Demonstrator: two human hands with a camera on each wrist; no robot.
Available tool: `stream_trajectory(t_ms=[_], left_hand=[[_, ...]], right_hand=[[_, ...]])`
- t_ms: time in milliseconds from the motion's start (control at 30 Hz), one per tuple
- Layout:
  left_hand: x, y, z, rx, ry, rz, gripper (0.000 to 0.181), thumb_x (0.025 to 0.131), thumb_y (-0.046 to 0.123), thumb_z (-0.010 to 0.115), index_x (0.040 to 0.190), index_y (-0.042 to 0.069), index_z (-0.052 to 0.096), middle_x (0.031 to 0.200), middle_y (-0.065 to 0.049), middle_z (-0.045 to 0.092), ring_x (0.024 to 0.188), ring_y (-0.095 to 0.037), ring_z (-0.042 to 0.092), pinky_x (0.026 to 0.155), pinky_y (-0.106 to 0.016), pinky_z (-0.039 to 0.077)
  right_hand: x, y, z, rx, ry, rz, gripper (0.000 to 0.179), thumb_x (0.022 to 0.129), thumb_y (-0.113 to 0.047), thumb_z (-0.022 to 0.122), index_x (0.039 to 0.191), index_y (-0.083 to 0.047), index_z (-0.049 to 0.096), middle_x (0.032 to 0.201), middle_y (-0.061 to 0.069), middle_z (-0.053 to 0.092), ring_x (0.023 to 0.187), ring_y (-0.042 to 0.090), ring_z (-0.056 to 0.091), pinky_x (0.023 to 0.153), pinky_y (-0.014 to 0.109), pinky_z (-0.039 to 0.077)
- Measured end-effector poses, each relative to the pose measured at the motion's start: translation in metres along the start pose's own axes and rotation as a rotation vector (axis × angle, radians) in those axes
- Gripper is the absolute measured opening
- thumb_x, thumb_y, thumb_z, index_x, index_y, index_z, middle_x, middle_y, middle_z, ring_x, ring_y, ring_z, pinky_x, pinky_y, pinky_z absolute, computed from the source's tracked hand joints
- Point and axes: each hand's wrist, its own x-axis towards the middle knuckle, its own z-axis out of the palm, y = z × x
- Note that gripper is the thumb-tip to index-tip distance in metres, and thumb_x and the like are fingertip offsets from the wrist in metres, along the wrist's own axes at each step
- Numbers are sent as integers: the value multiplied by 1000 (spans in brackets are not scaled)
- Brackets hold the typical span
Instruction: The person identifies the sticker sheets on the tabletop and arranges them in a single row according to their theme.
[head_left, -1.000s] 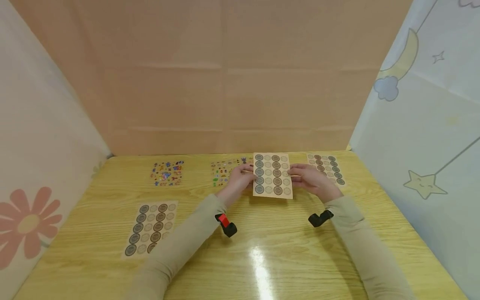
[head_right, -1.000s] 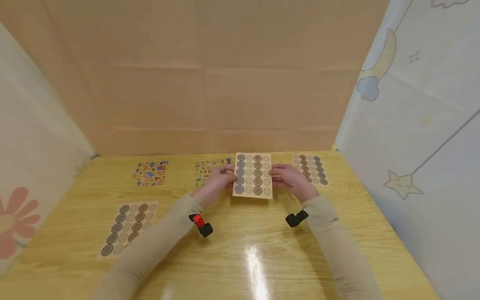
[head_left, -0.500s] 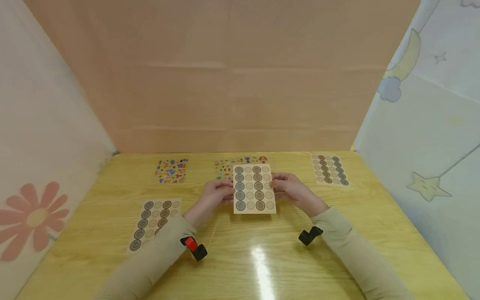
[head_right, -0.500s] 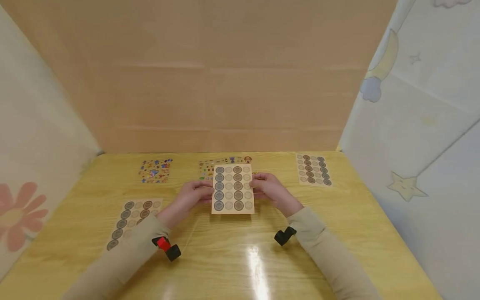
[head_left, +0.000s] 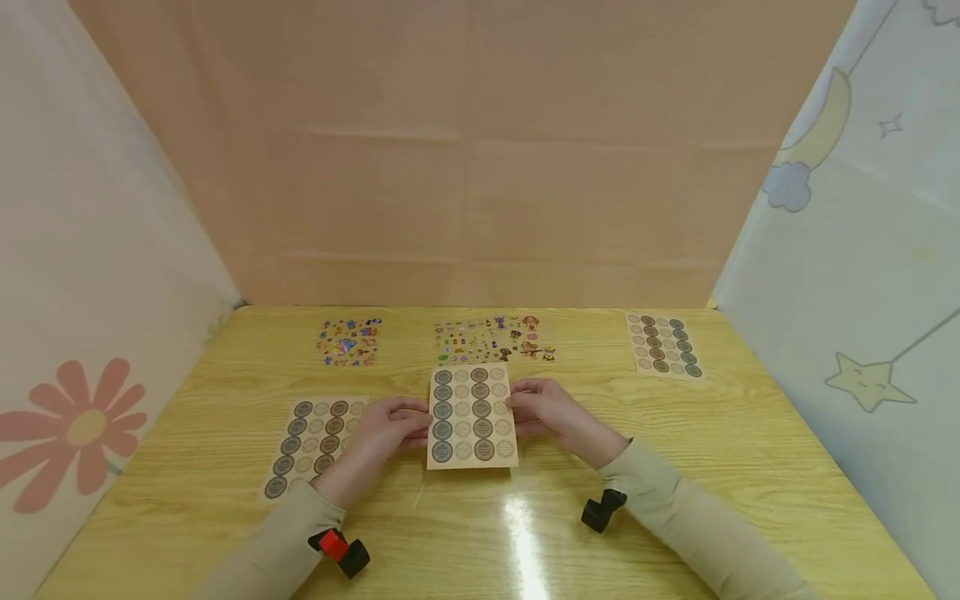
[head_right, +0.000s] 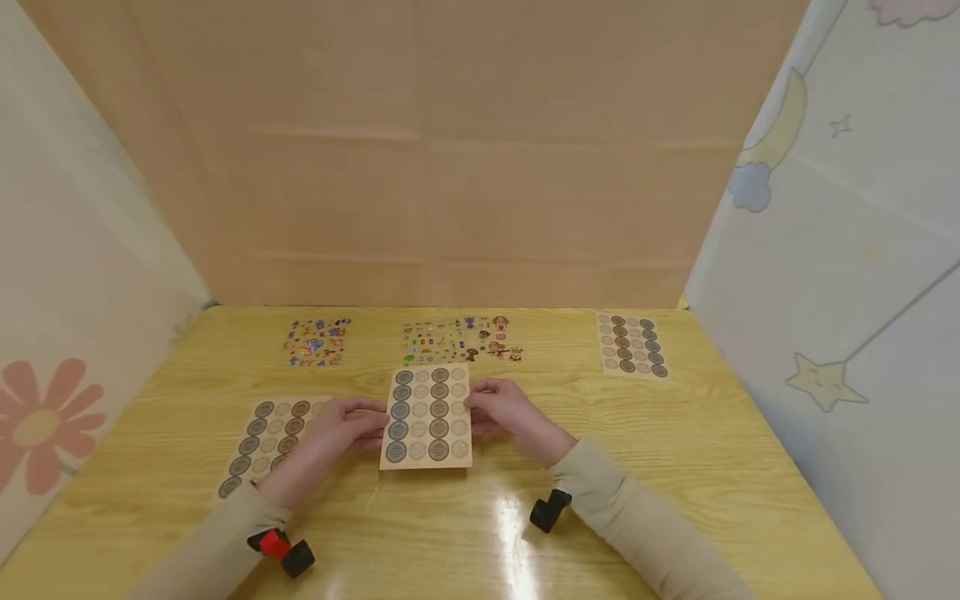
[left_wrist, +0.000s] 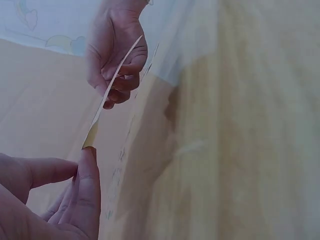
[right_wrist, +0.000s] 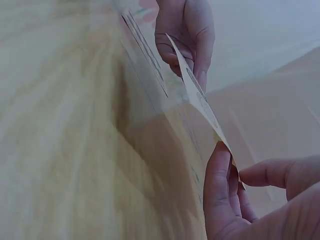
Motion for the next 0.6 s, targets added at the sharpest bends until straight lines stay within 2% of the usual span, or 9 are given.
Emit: stream_trajectory(t_ms=[167,300,600], left_hand=[[-16,-10,-20,33,15,-26,23,87,-1,66,108,-9,63,89,-17,69,73,-24,68,69,-37,59],[-25,-14,-36,73,29,-40,24,88,0,65,110,-9,63,92,-17,69,79,-24,68,70,-36,59],[-33,-19,-58,96,38,-89,25,89,2,64,111,-9,62,94,-15,69,81,-23,67,72,-35,58]], right_hand=[[-3,9,16,5,-86,18,22,91,-5,57,110,5,53,91,14,68,76,21,67,65,34,58],[-6,15,27,60,-182,18,28,90,-2,56,115,10,51,92,16,66,77,22,66,74,37,58],[-9,19,43,162,-348,29,29,93,-3,51,118,12,52,106,23,62,92,30,64,88,45,52]])
